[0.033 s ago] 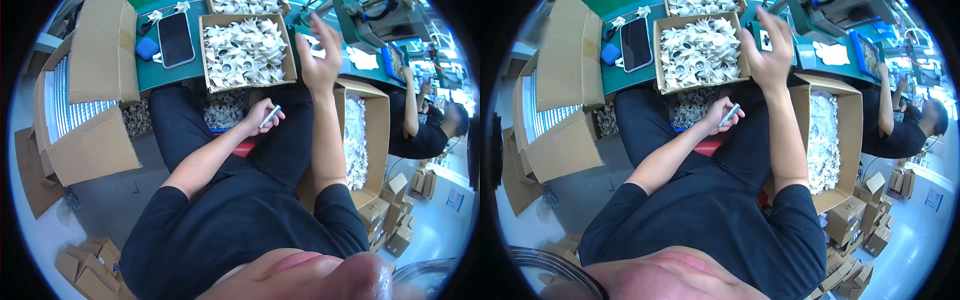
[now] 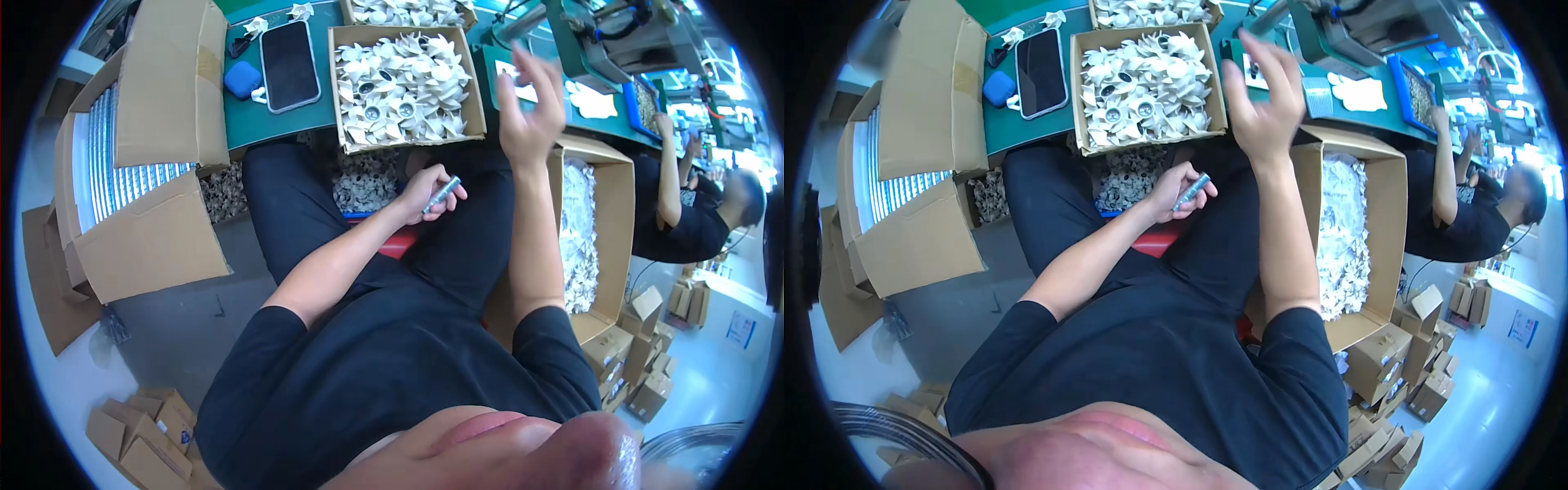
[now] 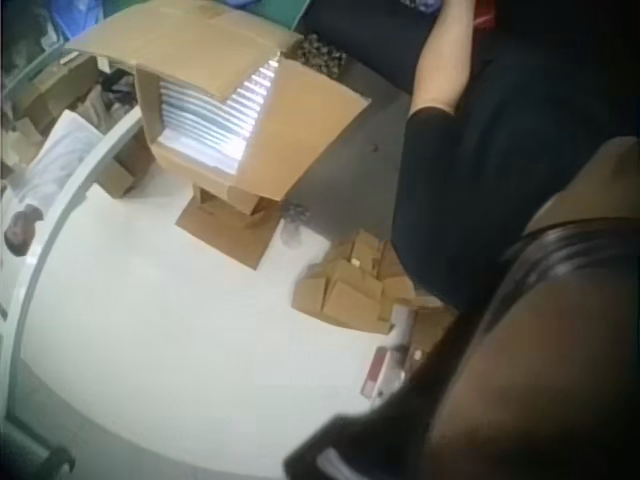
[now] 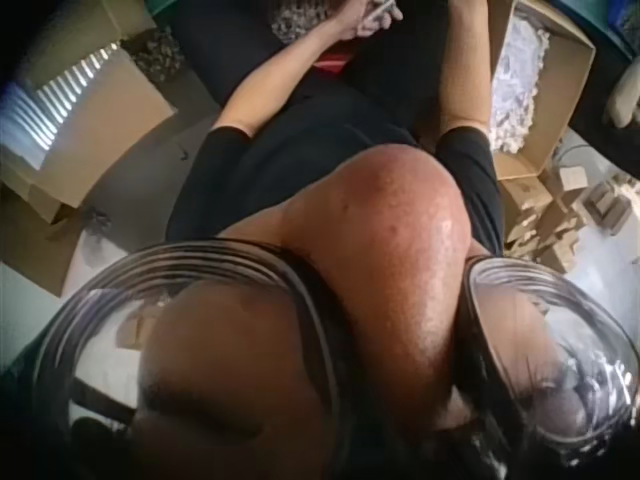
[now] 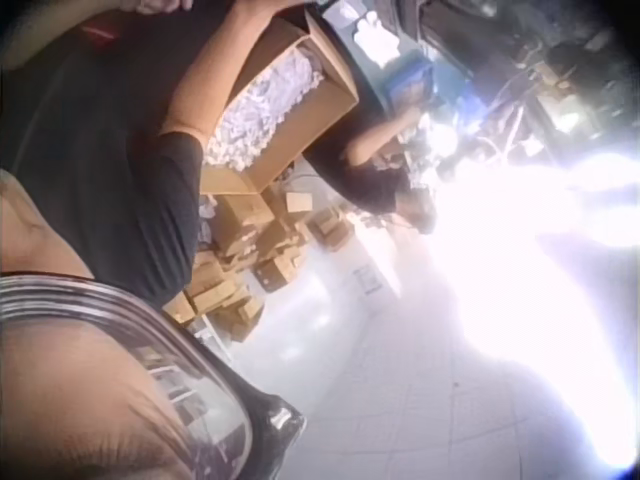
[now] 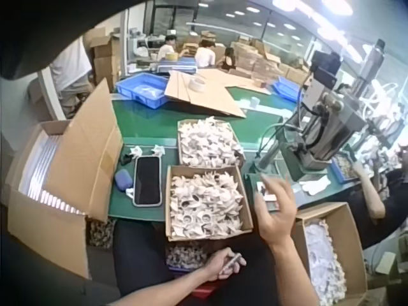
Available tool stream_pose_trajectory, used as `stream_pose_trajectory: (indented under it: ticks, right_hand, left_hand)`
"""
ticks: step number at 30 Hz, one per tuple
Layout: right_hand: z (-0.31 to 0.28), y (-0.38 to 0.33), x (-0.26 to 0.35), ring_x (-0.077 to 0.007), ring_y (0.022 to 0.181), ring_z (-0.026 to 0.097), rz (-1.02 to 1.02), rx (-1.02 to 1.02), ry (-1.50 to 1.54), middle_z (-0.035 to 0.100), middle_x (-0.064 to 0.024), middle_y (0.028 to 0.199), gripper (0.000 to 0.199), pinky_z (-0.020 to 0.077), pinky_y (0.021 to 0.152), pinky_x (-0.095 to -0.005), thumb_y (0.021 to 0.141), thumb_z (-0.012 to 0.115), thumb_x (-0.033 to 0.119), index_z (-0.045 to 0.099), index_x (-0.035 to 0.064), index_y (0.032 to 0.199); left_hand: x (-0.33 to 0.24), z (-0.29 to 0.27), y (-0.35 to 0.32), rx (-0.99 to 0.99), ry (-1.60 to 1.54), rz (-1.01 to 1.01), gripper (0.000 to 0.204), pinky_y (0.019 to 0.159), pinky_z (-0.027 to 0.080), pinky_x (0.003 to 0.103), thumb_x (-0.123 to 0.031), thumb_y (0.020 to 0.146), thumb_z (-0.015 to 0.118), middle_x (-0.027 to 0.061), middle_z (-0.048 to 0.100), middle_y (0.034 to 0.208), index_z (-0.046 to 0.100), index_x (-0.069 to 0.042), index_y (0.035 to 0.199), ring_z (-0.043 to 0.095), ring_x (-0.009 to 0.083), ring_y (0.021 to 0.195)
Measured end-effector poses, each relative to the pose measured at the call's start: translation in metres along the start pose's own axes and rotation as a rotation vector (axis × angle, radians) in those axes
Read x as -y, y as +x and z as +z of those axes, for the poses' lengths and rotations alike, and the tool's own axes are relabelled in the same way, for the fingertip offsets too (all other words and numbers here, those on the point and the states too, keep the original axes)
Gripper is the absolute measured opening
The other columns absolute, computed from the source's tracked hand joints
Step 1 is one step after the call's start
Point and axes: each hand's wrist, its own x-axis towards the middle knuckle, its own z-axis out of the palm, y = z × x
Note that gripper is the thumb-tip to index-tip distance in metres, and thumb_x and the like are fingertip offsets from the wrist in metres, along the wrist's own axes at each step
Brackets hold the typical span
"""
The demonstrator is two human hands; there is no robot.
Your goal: Sorting and packing small white electronic components from bulk containers into smaller boxes at a manual workstation.
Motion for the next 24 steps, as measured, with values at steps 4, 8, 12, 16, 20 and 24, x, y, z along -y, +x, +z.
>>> stream_pose_trajectory:
  ticks: [4,8,12,16,20,24]
  right_hand:
    - [-0.046,-0.072,0.003,-0.019,0.089,0.063,0.031,0.179,0.031,0.066,-0.0116,0.099,0.025,0.0508,0.078,-0.0303,0.085,0.072,0.0,0.073,0.0003,0.11]
    - [-0.058,-0.107,0.025,-0.0175,0.089,0.063,0.224,0.566,0.149,0.067,-0.0119,0.1,0.019,0.0513,0.075,-0.0284,0.085,0.071,-0.003,0.073,-0.0005,0.105]
    - [-0.063,-0.117,0.013,-0.0171,0.085,0.064,0.593,0.687,0.371,0.067,-0.0118,0.1,0.018,0.0516,0.074,-0.0267,0.086,0.071,-0.004,0.073,-0.0007,0.104]
    - [-0.072,-0.075,-0.046,-0.0145,0.08,0.065,0.372,0.128,-0.018,0.069,-0.0086,0.095,0.02,0.052,0.072,-0.0259,0.089,0.075,0.004,0.074,-0.0002,0.108]
    - [-0.054,-0.022,-0.096,-0.0233,0.082,0.07,0.321,0.187,-0.273,0.071,-0.0151,0.094,0.028,0.0533,0.073,-0.0326,0.092,0.073,0.026,0.074,-0.0016,0.098]
    - [-0.042,0.007,-0.112,-0.0178,0.068,0.067,0.4,0.275,-0.329,0.073,-0.0124,0.079,0.032,0.0509,0.063,-0.0328,0.086,0.082,0.027,0.075,-0.0023,0.097]
  left_hand:
    - [-0.018,0.017,-0.025,0.224,0.089,0.108,0.048,0.031,0.036,0.023,-0.029,0.094,0.04,0.0141,0.064,0.065,0.067,0.01,0.096,0.045,0.0099,0.037]
    - [-0.027,0.022,-0.036,0.313,0.242,0.17,0.046,0.031,0.037,0.023,-0.027,0.093,0.041,0.0181,0.066,0.067,0.068,0.011,0.095,0.047,0.01,0.037]
    - [-0.024,0.023,-0.031,0.344,0.233,0.155,0.044,0.031,0.037,0.023,-0.024,0.092,0.042,0.0186,0.067,0.068,0.069,0.011,0.095,0.047,0.01,0.037]
    - [-0.024,0.02,-0.02,0.352,0.165,0.144,0.042,0.033,0.038,0.023,-0.021,0.092,0.043,0.0174,0.068,0.069,0.07,0.011,0.097,0.048,0.0099,0.038]
    - [-0.014,0.017,-0.011,0.298,0.213,0.13,0.043,0.034,0.038,0.023,-0.022,0.091,0.043,0.0177,0.069,0.071,0.07,0.011,0.099,0.048,0.0103,0.038]
    - [-0.009,0.015,-0.001,0.237,0.341,0.081,0.045,0.036,0.039,0.022,-0.022,0.091,0.043,0.0176,0.069,0.073,0.07,0.012,0.101,0.048,0.0107,0.039]
